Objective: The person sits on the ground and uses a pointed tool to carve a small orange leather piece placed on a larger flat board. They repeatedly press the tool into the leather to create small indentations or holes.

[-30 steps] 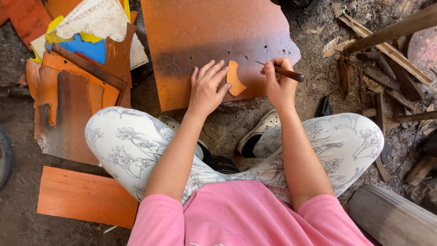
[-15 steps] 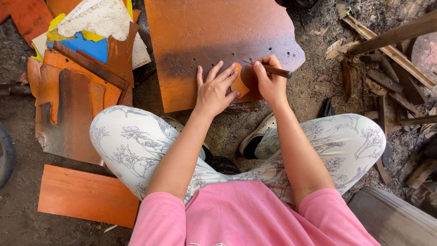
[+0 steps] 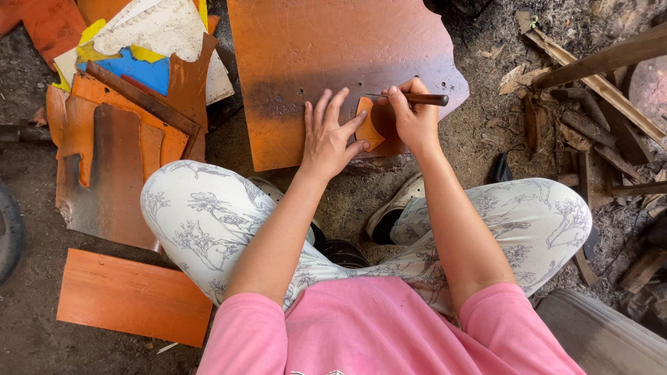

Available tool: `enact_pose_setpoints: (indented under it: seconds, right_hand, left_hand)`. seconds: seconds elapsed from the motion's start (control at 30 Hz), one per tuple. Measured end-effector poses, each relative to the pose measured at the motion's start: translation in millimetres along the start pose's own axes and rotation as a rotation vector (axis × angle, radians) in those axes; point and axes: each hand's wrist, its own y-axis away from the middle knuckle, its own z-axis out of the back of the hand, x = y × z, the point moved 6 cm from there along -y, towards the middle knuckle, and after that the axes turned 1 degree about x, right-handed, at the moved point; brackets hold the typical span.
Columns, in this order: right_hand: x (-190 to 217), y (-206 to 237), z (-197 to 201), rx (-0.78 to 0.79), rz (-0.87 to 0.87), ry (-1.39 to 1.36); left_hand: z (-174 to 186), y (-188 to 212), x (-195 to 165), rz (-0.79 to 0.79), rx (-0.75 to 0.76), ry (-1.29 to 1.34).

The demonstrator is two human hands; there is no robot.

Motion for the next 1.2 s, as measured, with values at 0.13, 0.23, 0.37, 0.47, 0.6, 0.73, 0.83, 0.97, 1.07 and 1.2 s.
enact_pose_setpoints:
  seconds: [0.13,0.23,0.37,0.47,0.6,0.73,0.83,0.97,1.07,1.2]
  right_hand:
    - [-1,1,0,0.005,0.017,0.04]
    - [-2,0,-1,0.009,-0.01,0.056]
    - [-1,-2,-1,0.005,-0.004,-0.007]
    - [-2,-3,-2,0.008,-0.01,0.022]
    - [0,-4,-3,0.017,0.0,0.055]
    - [6,-2,-4,0.006,0.045,0.06]
    - [9,4,-8,-0.015,0.019,0.066]
    - [16,9,-14,-0.037,0.033,0.191]
    - [21,9,-16,-0.036,0.066,0.191]
    - [21,9,-16,-0.037,0.064,0.241]
  left_hand:
    - [5,2,-2,0.011,-0.029,-0.023]
    - [6,0,-3,0.024,-0.021,-0.049]
    - [3,-1,-6,-0.012,0.018,-0.111]
    - [3,0,-7,-0.04,0.002,-0.119]
    - [1,2,-4,-0.023,0.005,-0.135]
    - [-1,3,-4,-0.029,-0.002,-0.144]
    - [-2,3,-3,-0.027,-0.004,-0.153]
    - [-4,3,-2,-0.019,0.0,-0.16]
    - [-4,2,-2,-0.019,-0.002,-0.15]
    - [-3,3,-2,-0.019,-0.002,-0.134]
